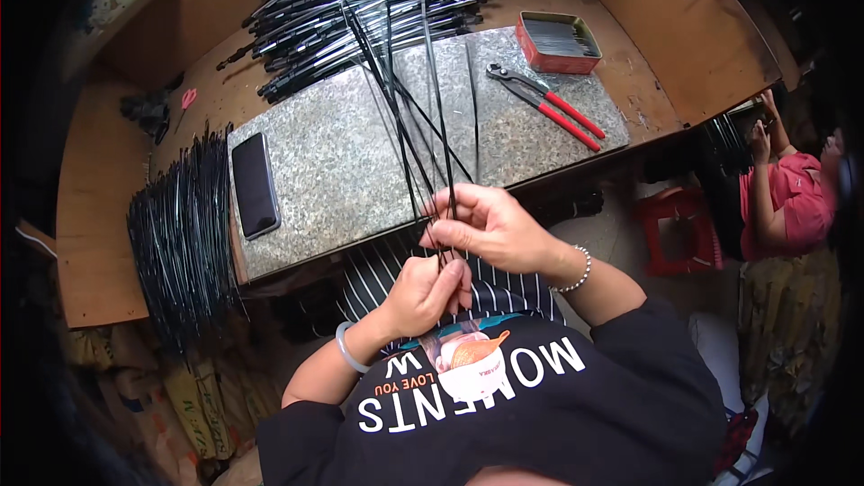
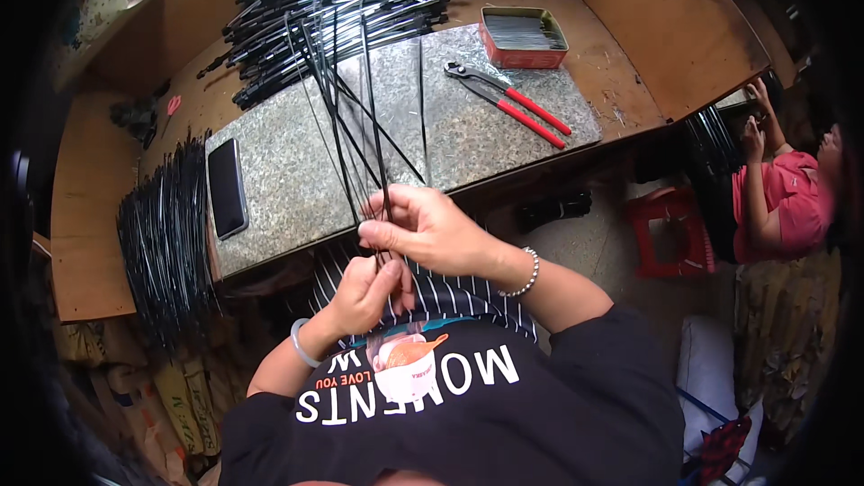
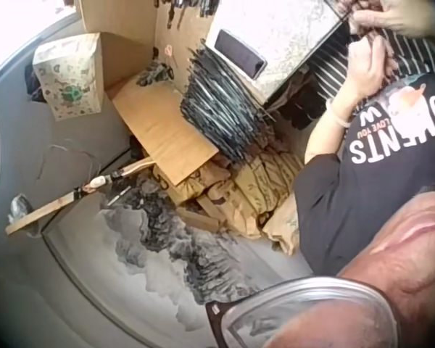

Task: The person assembles umbrella frames by threading ribs onto a wire, fastening them to an umbrella shaft mechanism, and cutting the wire with pliers. The person also bundles assembled ribs with a plastic strap and threads additional ribs onto wire.

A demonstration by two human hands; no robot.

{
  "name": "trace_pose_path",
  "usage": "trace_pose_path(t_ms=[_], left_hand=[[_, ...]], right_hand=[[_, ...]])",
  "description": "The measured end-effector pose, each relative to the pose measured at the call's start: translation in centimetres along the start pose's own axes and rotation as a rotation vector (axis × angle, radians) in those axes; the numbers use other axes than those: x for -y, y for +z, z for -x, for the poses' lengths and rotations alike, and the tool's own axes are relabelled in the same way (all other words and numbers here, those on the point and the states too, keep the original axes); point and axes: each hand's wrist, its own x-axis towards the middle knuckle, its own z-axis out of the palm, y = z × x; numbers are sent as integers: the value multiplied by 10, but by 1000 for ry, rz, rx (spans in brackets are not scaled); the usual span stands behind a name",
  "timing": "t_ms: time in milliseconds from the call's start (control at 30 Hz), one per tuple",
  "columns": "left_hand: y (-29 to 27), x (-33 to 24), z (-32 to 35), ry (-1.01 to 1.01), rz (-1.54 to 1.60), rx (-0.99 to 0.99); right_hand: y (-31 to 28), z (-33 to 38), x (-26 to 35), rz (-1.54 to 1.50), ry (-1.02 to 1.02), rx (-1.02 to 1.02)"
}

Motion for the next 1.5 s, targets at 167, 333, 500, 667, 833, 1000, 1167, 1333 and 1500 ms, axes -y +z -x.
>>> trace_pose_path(t_ms=[167,333,500,667,833,1000,1167,1333,1500], left_hand=[[1,-8,-6,193,-482,53],[-51,-65,13,318,-766,-169],[-98,-119,-50,728,-1024,-751],[-111,-134,-89,803,-622,-513],[-101,-138,-99,833,-567,-526],[-117,-156,-101,781,-792,-526],[-110,-160,-101,909,-898,-527],[-114,-162,-106,955,-464,-541],[-117,-167,-108,946,-695,-613]], right_hand=[[21,4,16,-196,-27,-58],[-1,19,41,-25,-19,-65],[8,24,42,115,-200,5],[6,23,44,-85,-197,82],[-7,25,56,-180,-140,62],[-10,23,61,-190,-115,96],[-8,19,61,-190,-44,167],[-12,14,55,-157,-87,77],[-12,11,52,-149,-67,34]])
